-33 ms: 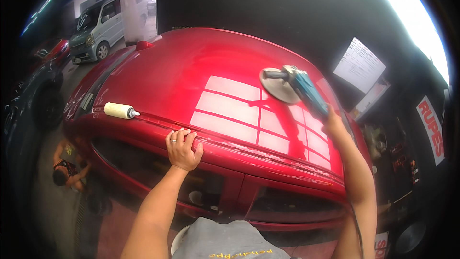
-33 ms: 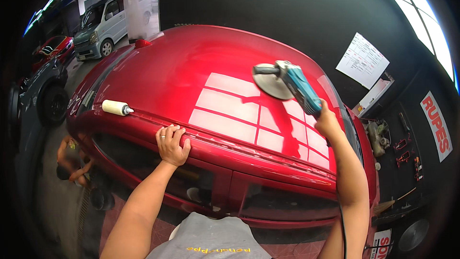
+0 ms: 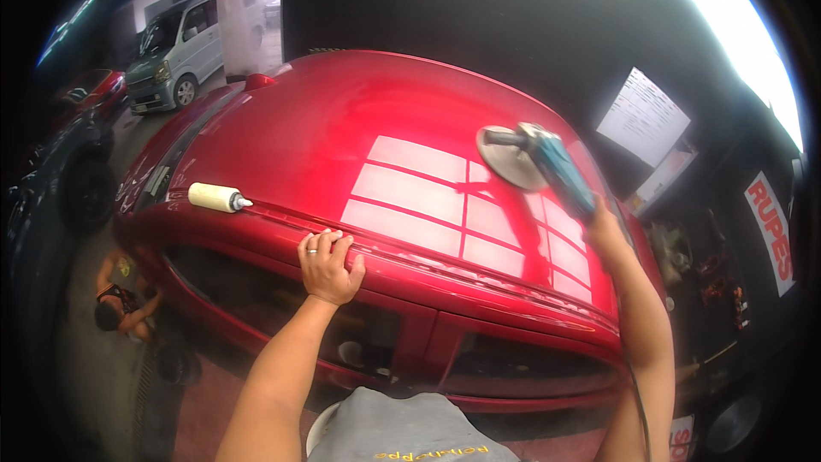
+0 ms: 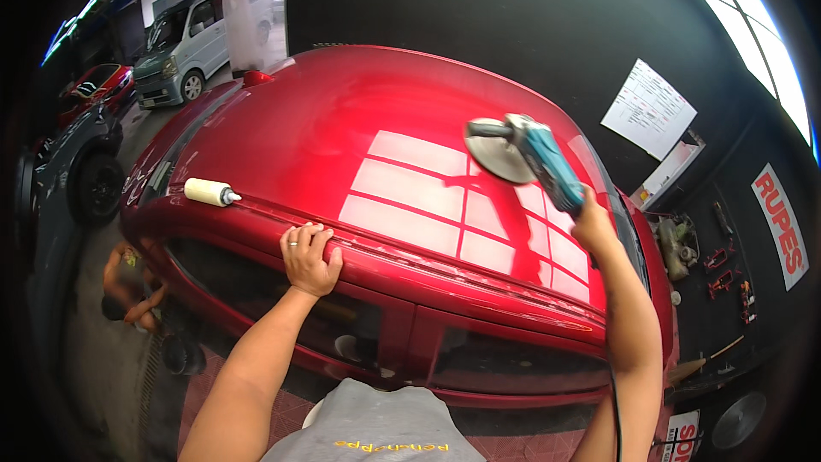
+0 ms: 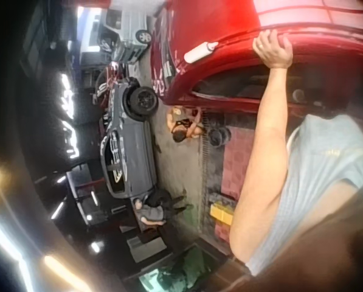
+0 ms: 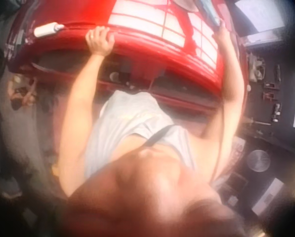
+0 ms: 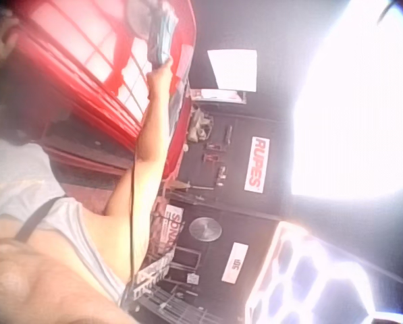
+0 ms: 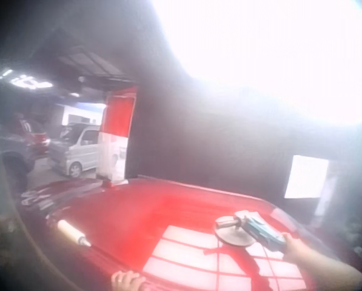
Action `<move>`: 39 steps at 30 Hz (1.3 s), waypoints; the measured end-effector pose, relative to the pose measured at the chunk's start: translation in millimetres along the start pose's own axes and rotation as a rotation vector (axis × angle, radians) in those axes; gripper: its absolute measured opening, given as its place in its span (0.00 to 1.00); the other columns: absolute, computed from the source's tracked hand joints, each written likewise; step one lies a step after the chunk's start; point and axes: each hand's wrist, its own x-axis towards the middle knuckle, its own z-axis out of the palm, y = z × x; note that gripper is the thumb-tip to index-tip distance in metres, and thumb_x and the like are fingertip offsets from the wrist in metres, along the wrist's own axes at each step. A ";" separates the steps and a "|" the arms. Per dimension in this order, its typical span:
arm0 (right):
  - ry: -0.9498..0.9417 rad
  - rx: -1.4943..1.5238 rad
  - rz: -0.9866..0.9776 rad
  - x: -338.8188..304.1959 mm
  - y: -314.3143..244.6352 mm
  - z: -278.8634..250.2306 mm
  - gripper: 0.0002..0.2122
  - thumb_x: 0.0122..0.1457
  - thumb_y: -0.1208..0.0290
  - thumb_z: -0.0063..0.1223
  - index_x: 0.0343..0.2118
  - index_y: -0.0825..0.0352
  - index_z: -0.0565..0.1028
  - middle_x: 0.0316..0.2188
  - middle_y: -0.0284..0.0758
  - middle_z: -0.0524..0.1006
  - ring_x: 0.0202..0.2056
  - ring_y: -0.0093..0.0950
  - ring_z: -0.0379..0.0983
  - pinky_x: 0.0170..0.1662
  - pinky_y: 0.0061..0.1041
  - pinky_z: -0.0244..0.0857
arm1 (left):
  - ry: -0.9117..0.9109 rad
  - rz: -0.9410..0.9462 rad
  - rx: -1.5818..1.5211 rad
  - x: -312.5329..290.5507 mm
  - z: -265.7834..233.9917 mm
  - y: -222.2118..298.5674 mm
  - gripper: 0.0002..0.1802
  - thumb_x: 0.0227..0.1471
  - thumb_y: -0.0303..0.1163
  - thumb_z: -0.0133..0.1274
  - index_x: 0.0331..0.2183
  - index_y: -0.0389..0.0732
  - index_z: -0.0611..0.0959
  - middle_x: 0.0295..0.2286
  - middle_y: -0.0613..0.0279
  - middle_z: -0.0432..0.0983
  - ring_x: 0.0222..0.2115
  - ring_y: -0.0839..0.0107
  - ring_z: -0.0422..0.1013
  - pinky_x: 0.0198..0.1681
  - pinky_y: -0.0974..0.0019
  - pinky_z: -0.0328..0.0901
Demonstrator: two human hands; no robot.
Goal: The person uses a dual-action polisher to buff the roof of a red car. They move the machine in overlapping passes across the surface, occasionally repositioning their hands and the tool to cover different areas of the roof.
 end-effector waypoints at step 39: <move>-0.082 -0.043 -0.171 8.9 -142.8 30.3 0.35 0.63 0.82 0.57 0.73 0.59 0.61 0.45 0.59 0.85 0.49 0.56 0.85 0.48 0.55 0.78 | -0.036 0.020 0.006 -0.7 0.8 0.7 0.23 0.55 0.47 0.59 0.46 0.42 0.88 0.47 0.52 0.80 0.55 0.48 0.74 0.67 0.38 0.59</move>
